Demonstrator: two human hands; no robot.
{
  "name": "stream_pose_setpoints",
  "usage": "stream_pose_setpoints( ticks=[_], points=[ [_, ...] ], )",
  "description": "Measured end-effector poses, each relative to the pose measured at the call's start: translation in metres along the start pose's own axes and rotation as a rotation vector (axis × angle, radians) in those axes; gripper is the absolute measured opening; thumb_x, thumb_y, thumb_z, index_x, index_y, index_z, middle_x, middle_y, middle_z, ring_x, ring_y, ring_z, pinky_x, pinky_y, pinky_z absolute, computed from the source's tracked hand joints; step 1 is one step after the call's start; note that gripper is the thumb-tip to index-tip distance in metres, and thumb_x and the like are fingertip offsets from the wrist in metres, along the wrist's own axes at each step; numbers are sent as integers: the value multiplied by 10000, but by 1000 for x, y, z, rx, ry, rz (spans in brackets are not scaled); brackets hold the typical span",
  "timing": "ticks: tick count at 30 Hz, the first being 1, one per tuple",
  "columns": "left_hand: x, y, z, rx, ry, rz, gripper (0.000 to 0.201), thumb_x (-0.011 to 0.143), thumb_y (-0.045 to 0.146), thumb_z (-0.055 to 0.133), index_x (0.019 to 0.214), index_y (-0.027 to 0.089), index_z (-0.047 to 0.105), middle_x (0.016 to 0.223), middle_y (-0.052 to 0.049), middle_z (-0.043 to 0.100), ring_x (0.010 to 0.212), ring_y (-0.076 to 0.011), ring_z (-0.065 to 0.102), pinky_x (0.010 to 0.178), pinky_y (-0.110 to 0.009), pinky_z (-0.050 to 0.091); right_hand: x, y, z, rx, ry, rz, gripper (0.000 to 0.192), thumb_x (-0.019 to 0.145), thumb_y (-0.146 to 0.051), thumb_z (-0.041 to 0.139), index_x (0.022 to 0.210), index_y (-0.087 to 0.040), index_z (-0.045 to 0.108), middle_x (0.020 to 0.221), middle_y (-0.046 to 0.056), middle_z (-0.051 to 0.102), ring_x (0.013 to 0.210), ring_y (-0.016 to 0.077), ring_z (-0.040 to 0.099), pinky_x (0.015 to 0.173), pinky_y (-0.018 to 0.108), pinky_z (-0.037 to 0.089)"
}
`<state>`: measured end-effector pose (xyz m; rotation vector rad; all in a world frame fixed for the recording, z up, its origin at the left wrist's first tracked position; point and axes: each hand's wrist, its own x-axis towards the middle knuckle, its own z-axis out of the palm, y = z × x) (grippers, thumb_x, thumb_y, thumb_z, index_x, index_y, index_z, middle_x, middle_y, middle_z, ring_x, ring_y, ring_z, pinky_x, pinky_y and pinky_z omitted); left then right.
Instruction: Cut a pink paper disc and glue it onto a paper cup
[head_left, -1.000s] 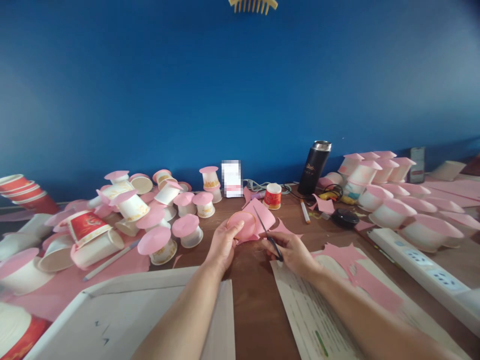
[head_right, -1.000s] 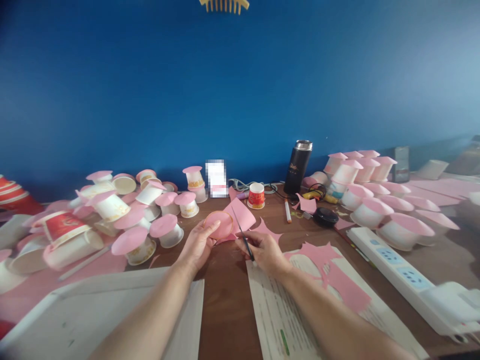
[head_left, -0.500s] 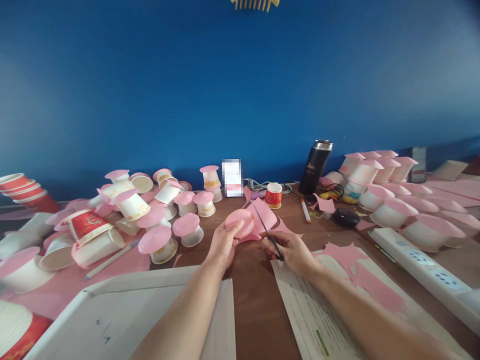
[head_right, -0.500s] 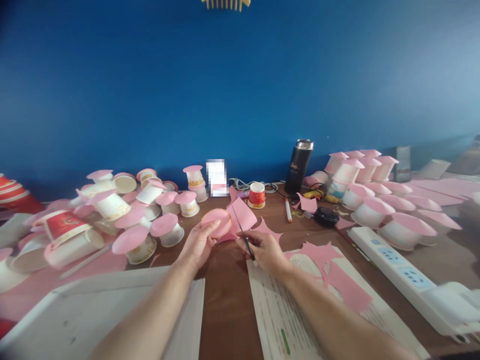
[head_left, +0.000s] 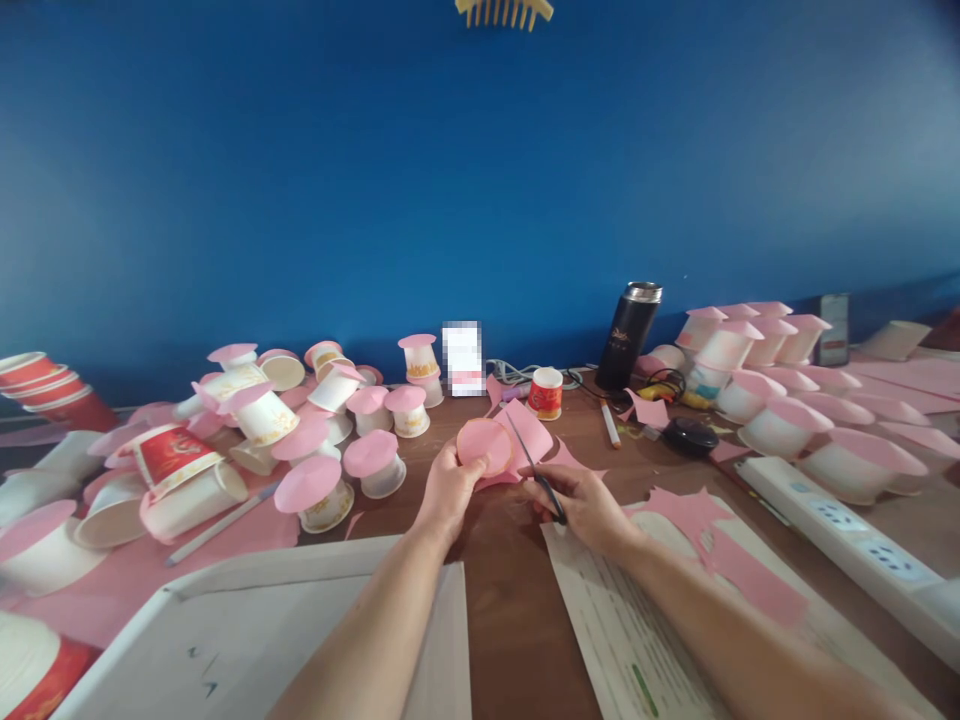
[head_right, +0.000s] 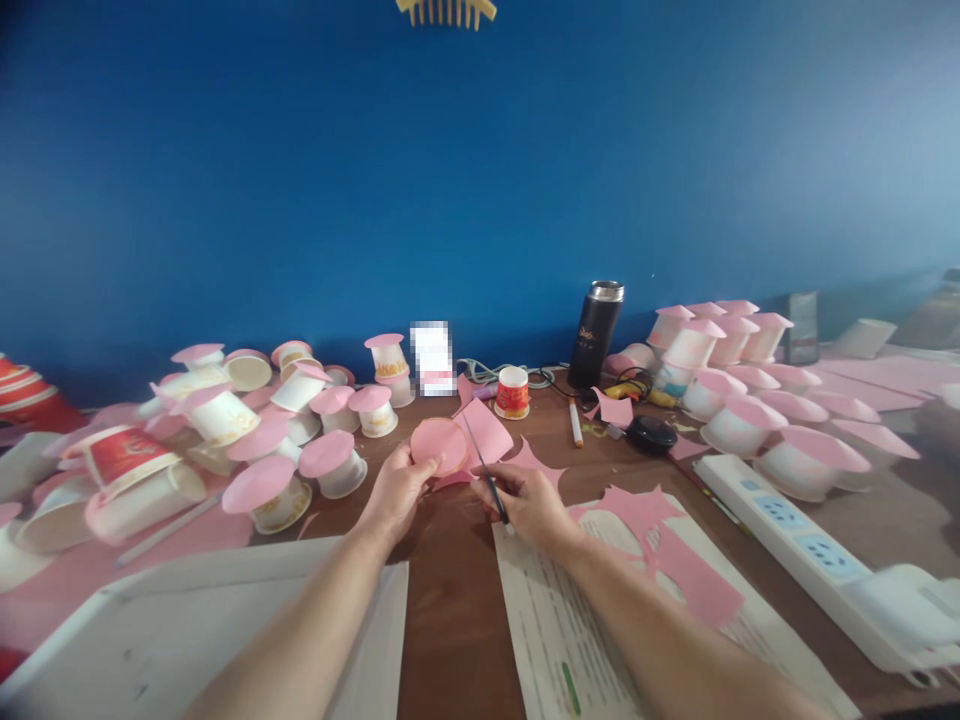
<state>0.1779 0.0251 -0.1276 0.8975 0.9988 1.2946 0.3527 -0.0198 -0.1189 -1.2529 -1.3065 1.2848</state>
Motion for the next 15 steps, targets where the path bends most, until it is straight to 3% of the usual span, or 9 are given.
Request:
stream_pose_setpoints(
  ticks=[3,9,15],
  points=[
    [2,-2,-4,46,14,20,441,580,265,806,988,156,678,853,-76,723,779,-228,668,698,-306,510,-1,-2,1,49,-1,10,519,641,-542,747,916,-103,720,563,-17,532,511,88,437,510,261,341],
    [-4,2,-2,7,-70,12,399,650,374,775,969,148,695,740,-41,701,617,-151,621,641,-266,473,0,1,0,128,-20,16,578,621,-532,771,998,-98,709,567,-26,525,511,86,443,526,267,354],
    [-7,7,3,-80,-129,-2,375,689,400,759,952,147,670,785,-55,712,646,-146,636,596,-234,448,-1,1,-2,146,-30,10,571,627,-532,771,1000,-104,709,593,-18,531,541,100,465,541,277,367]
  ],
)
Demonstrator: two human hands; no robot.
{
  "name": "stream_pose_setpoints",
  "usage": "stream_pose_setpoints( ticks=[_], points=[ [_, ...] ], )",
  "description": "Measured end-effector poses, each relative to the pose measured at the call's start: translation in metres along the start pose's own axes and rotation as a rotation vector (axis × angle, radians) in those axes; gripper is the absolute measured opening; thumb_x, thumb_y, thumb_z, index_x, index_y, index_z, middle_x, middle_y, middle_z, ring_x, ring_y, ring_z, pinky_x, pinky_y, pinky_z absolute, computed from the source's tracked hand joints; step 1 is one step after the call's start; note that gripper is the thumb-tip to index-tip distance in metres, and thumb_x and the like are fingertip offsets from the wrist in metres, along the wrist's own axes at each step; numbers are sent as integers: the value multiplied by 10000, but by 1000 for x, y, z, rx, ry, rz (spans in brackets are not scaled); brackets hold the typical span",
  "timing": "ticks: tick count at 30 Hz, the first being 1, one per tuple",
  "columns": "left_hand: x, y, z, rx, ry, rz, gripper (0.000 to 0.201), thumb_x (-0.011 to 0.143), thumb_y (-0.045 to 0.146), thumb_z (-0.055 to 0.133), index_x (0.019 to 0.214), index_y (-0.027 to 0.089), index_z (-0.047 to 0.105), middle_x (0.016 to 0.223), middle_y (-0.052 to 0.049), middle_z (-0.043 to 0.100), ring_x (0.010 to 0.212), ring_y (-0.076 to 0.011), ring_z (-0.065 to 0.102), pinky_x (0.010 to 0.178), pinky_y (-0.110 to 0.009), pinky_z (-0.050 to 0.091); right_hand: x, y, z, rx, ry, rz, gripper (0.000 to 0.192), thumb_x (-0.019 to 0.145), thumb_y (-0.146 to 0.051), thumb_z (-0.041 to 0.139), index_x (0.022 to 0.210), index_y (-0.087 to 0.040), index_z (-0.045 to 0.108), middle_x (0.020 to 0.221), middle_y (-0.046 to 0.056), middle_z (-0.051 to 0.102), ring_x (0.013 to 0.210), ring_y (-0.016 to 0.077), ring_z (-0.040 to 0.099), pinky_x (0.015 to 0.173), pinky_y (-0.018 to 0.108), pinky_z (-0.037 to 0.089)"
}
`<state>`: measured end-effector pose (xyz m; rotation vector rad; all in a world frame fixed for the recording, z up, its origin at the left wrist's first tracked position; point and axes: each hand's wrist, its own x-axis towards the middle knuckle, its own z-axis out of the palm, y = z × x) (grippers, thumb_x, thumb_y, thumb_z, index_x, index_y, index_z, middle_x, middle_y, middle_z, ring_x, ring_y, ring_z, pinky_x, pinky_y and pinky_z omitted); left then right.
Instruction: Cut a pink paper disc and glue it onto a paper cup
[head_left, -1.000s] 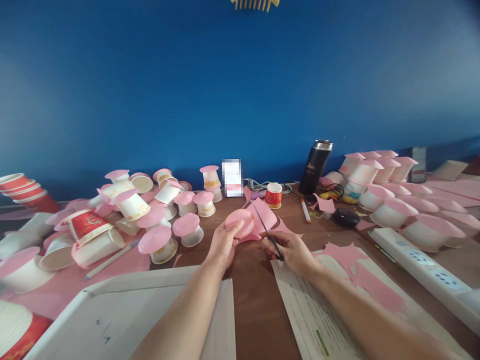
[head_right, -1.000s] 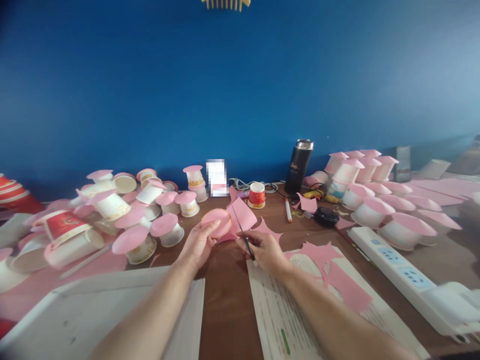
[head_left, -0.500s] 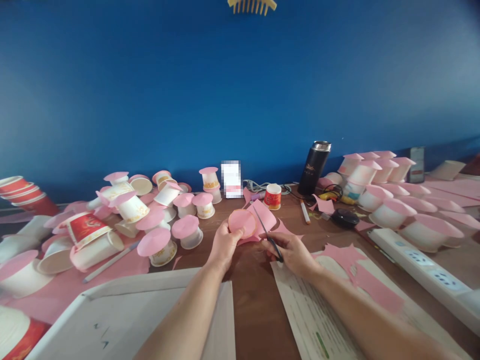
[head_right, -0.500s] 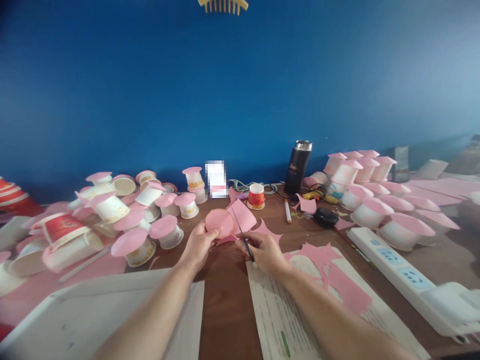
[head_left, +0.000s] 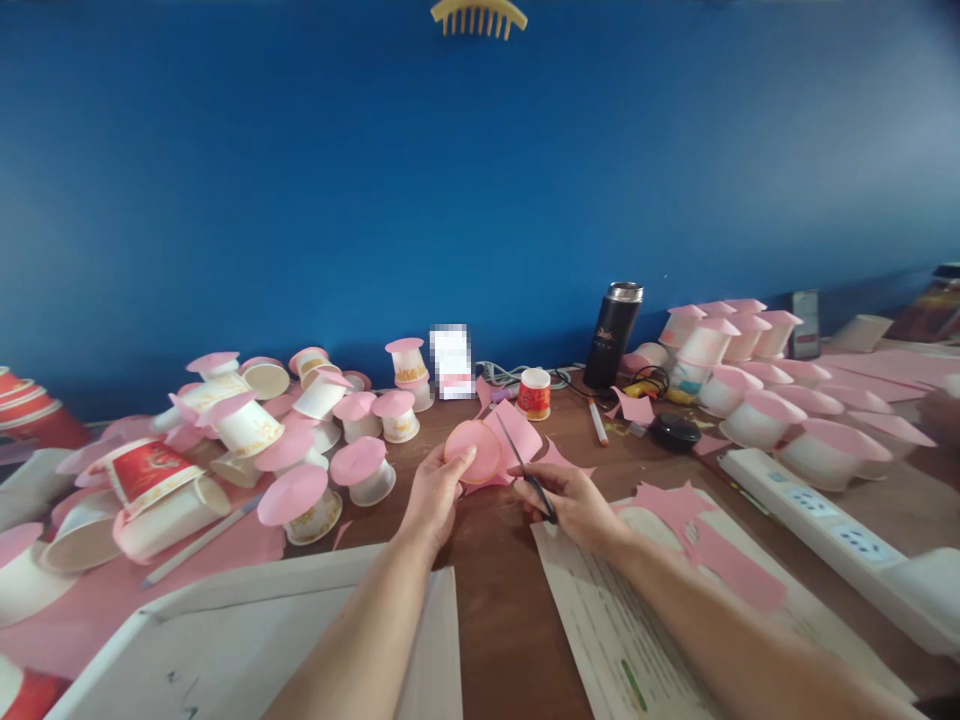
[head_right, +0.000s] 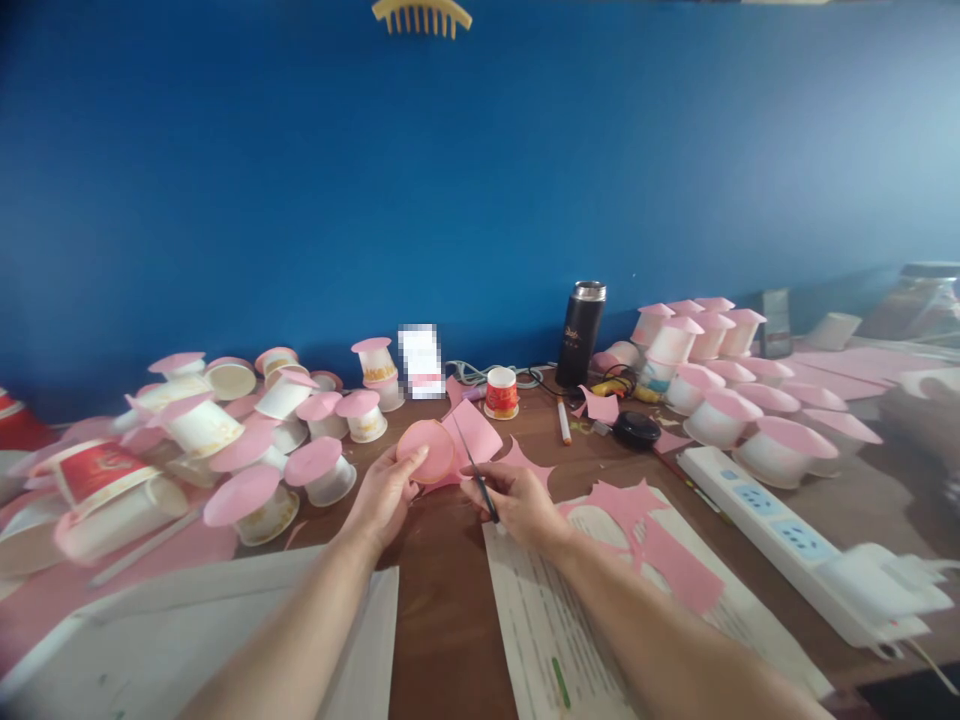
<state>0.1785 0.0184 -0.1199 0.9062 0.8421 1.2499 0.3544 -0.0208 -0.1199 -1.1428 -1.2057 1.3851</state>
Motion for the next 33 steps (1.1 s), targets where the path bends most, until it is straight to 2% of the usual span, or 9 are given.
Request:
stream_pose_setpoints(
  ticks=[4,14,27,33],
  points=[
    [1,-2,-2,10,-8,23,438,691,384,758,1037,138,654,845,-77,719,686,-167,653,613,-251,464,-1,-1,-1,-19,-22,5,610,634,-544,768,1031,-87,698,621,-6,547,545,95,466,557,281,377],
    [0,-2,-2,-21,4,6,351,695,363,756,954,144,665,836,-70,728,740,-202,676,688,-302,495,-1,-2,-1,-64,-53,-23,560,672,-535,751,992,-78,699,612,-3,530,548,93,446,541,268,365],
    [1,-4,-1,-22,-32,-5,356,727,324,737,1026,142,673,840,-69,734,723,-198,675,698,-310,505,-1,2,-1,-61,-57,-42,532,681,-509,750,994,-81,706,618,-4,512,557,93,423,515,251,343],
    [-1,-3,0,-53,-32,-16,361,707,320,751,1009,137,675,831,-74,733,733,-207,680,703,-320,514,-2,0,0,-29,-79,-73,490,674,-482,755,953,-82,708,588,-24,458,560,96,407,514,254,326]
  ],
)
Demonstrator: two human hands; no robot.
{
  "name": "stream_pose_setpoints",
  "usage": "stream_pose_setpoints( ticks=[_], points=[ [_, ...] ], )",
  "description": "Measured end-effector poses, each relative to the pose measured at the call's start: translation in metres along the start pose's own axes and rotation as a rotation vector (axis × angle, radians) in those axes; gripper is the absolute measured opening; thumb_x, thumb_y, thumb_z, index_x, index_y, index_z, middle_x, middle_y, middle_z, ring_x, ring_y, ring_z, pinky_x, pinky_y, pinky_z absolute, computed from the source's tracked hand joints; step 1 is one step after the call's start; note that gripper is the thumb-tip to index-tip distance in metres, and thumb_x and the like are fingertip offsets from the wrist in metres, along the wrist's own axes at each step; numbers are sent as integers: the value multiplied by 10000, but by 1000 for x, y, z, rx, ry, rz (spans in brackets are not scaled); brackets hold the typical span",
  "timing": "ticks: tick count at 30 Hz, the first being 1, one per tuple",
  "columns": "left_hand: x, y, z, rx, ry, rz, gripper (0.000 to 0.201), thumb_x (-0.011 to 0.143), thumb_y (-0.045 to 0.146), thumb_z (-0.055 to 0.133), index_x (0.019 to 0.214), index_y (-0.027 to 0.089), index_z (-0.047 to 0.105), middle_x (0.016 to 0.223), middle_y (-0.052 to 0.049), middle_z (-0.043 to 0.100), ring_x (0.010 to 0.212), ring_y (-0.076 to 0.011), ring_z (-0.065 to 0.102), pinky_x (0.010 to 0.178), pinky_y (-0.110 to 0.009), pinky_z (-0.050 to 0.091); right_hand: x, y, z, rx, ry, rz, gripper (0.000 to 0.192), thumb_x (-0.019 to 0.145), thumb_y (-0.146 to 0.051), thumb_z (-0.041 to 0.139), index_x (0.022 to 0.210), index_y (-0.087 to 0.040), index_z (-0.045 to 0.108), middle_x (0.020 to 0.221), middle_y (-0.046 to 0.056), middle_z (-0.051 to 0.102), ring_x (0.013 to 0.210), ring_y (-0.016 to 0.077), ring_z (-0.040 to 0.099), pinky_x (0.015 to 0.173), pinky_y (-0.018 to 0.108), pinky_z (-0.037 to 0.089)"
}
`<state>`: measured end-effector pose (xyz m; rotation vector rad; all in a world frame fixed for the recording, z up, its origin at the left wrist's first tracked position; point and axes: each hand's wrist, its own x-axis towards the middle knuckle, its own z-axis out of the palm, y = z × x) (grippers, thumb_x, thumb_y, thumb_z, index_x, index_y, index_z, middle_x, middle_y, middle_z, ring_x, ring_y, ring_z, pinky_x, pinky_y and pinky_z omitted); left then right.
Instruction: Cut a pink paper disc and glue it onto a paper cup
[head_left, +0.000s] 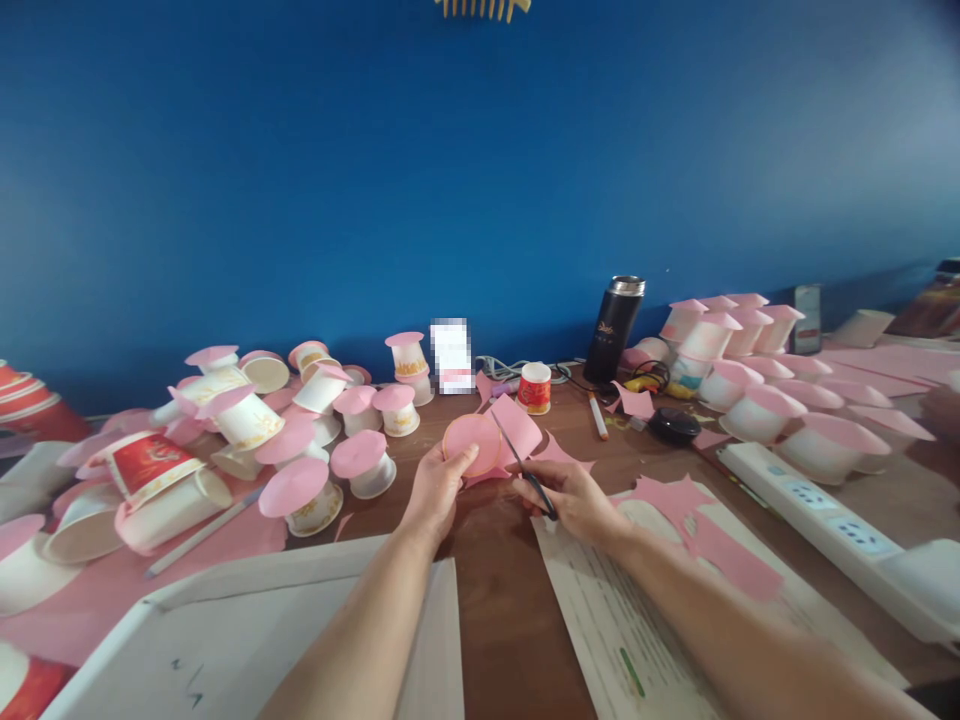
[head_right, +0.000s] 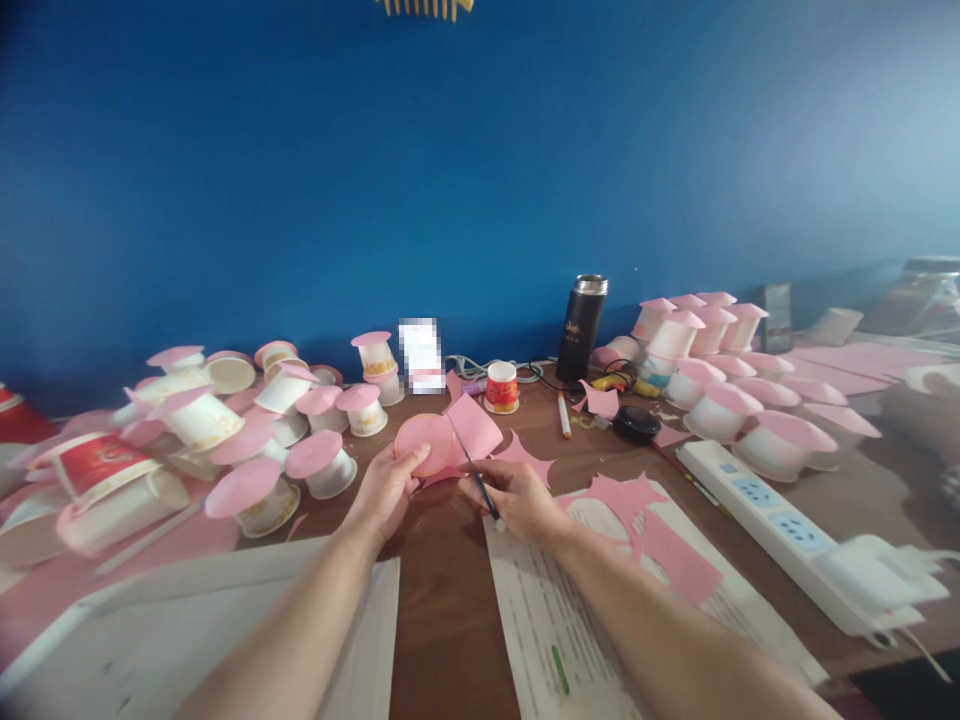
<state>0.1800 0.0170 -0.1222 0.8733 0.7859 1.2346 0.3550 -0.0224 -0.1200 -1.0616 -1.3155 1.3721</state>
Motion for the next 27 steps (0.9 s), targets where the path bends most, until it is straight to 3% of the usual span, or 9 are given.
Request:
stream_pose_setpoints(
  ticks=[27],
  points=[
    [1,0,2,16,0,8,418,704,305,758,1063,115,658,840,-89,734,739,-207,682,699,-317,523,3,10,-2,-112,66,30,571,673,-518,747,1034,-76,717,586,-4,518,524,89,422,502,253,318]
  ],
)
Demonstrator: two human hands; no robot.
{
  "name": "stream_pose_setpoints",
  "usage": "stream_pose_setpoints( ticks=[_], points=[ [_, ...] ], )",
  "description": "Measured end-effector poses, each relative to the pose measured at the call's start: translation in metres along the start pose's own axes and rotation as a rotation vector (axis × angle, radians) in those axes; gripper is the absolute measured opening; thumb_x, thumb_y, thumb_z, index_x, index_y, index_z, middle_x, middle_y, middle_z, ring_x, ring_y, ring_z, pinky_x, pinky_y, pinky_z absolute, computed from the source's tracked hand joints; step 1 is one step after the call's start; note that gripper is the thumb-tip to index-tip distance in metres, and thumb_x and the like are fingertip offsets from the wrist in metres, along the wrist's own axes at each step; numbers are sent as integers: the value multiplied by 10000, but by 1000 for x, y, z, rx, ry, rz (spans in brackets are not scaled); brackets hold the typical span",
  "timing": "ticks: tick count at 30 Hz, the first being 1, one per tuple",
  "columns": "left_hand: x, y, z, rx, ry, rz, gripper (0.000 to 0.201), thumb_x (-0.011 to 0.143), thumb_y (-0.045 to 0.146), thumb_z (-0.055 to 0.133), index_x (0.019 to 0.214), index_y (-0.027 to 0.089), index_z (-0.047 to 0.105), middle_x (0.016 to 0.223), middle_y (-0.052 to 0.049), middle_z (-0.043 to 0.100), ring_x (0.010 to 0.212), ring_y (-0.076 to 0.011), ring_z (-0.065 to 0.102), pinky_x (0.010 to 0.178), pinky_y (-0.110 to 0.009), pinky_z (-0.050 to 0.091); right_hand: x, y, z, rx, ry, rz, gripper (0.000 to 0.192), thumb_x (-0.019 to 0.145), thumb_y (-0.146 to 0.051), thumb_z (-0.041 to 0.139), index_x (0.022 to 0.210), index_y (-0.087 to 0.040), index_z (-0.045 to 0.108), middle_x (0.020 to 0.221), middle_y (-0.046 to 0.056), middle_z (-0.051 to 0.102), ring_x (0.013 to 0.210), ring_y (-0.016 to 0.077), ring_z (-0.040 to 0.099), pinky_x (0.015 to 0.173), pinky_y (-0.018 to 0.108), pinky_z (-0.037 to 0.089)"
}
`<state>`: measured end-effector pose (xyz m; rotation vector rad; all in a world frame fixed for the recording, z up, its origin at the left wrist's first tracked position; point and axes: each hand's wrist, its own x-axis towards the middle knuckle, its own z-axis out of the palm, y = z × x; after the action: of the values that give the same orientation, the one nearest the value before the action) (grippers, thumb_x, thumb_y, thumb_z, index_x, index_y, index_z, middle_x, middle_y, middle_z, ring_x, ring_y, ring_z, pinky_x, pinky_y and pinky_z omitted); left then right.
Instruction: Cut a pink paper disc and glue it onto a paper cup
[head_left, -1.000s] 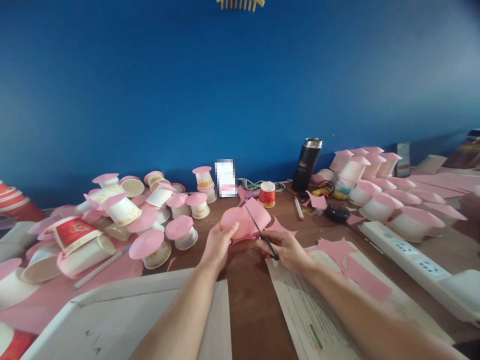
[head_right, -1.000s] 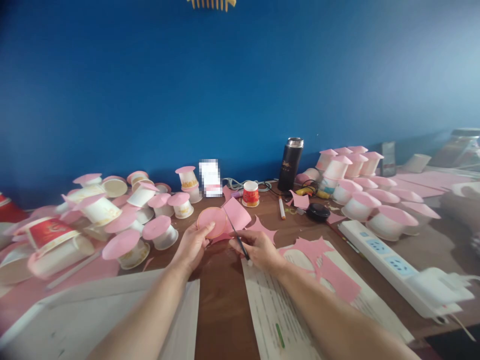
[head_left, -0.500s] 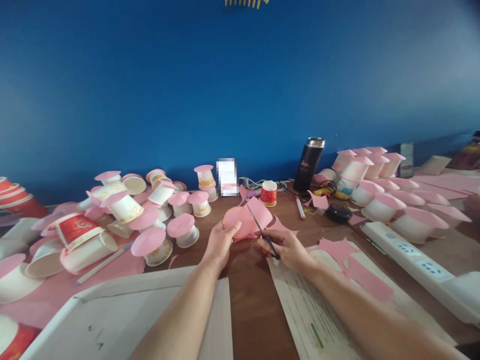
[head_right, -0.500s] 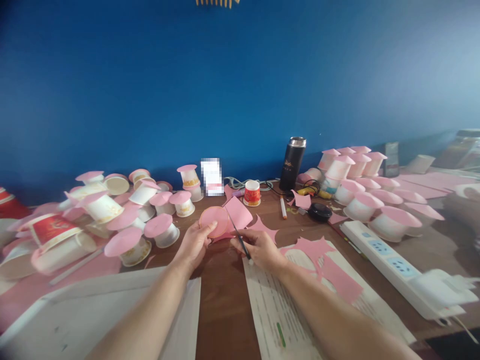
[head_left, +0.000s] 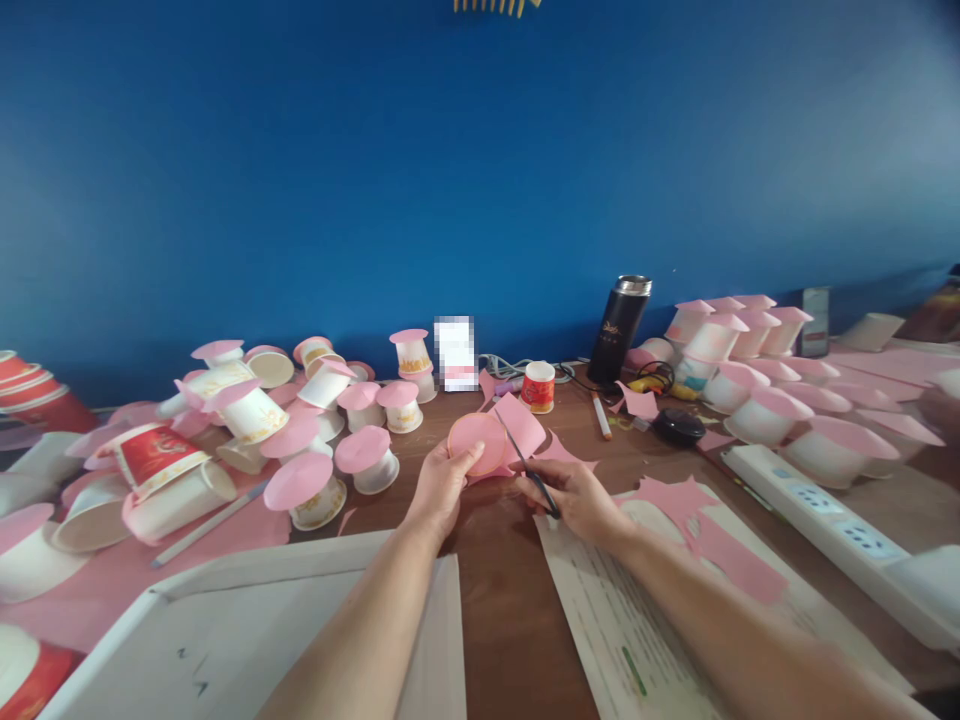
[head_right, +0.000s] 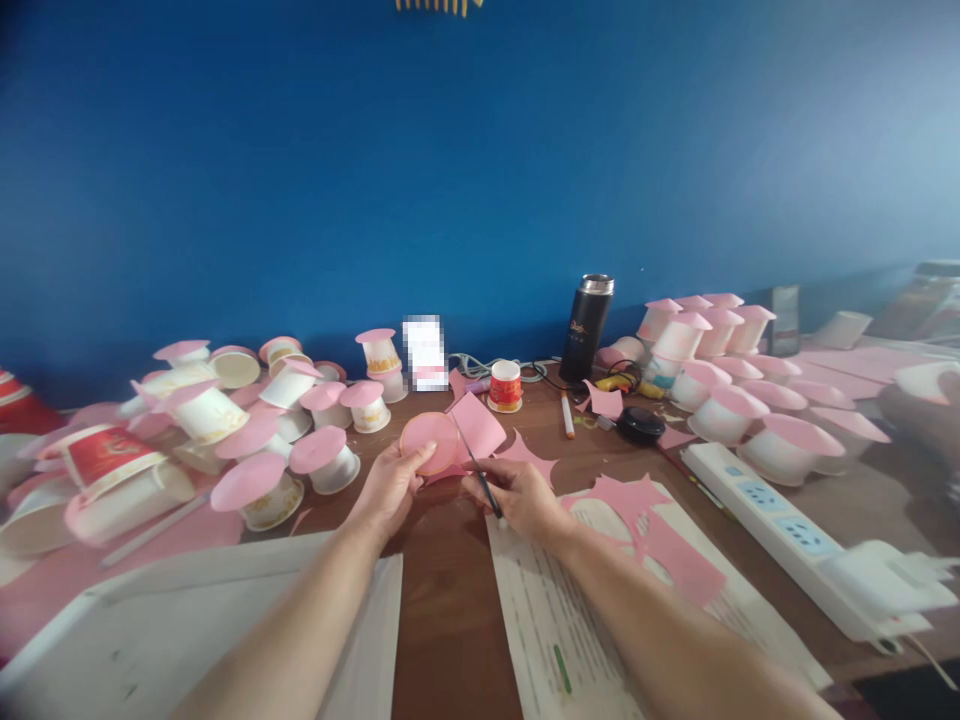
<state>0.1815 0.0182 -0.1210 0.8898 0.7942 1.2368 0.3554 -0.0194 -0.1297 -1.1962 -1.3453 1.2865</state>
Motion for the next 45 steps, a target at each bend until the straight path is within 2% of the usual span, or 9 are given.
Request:
stream_pose_setpoints(
  ticks=[4,10,18,25,31,39,45],
  points=[
    [0,1,0,-1,-1,-2,407,690,326,769,1016,107,663,862,-103,735,744,-209,682,688,-310,518,0,2,-2,-1,-14,-10,539,693,-489,740,1049,-84,714,597,-3,525,539,88,440,508,248,335],
    [1,1,-2,-32,32,-3,386,679,351,778,977,136,660,871,-84,733,728,-189,677,671,-288,496,2,0,-1,70,13,28,599,669,-513,750,1075,-76,689,585,-13,528,531,93,450,519,263,353],
    [3,2,-2,-121,144,-12,449,593,351,834,943,140,648,775,-39,709,635,-129,633,613,-243,456,3,0,1,25,6,24,543,686,-529,738,1005,-91,698,586,-6,555,527,93,453,522,261,339],
    [0,3,0,-117,124,-15,378,610,326,823,893,142,653,774,-36,715,654,-123,636,618,-228,436,-2,-11,2,-91,-21,25,537,705,-558,702,963,-88,701,569,-6,535,522,98,449,520,263,316],
    [0,2,-1,-85,100,2,395,628,326,806,941,141,652,809,-59,725,709,-168,664,647,-257,456,1,0,0,-38,-38,-21,510,695,-518,719,979,-95,706,570,-10,522,542,103,437,525,265,343],
    [0,1,0,-55,67,4,361,636,355,801,893,144,660,809,-63,725,704,-179,667,671,-281,476,-1,0,1,-27,-42,-38,488,690,-524,726,968,-123,721,585,-11,508,533,98,415,507,260,338],
    [1,-1,-2,-61,77,-1,366,632,353,803,893,146,653,764,-52,712,685,-176,661,653,-278,475,1,4,-1,20,-103,-60,452,719,-499,716,975,-128,698,586,-29,475,570,106,420,548,262,335]
  ],
)
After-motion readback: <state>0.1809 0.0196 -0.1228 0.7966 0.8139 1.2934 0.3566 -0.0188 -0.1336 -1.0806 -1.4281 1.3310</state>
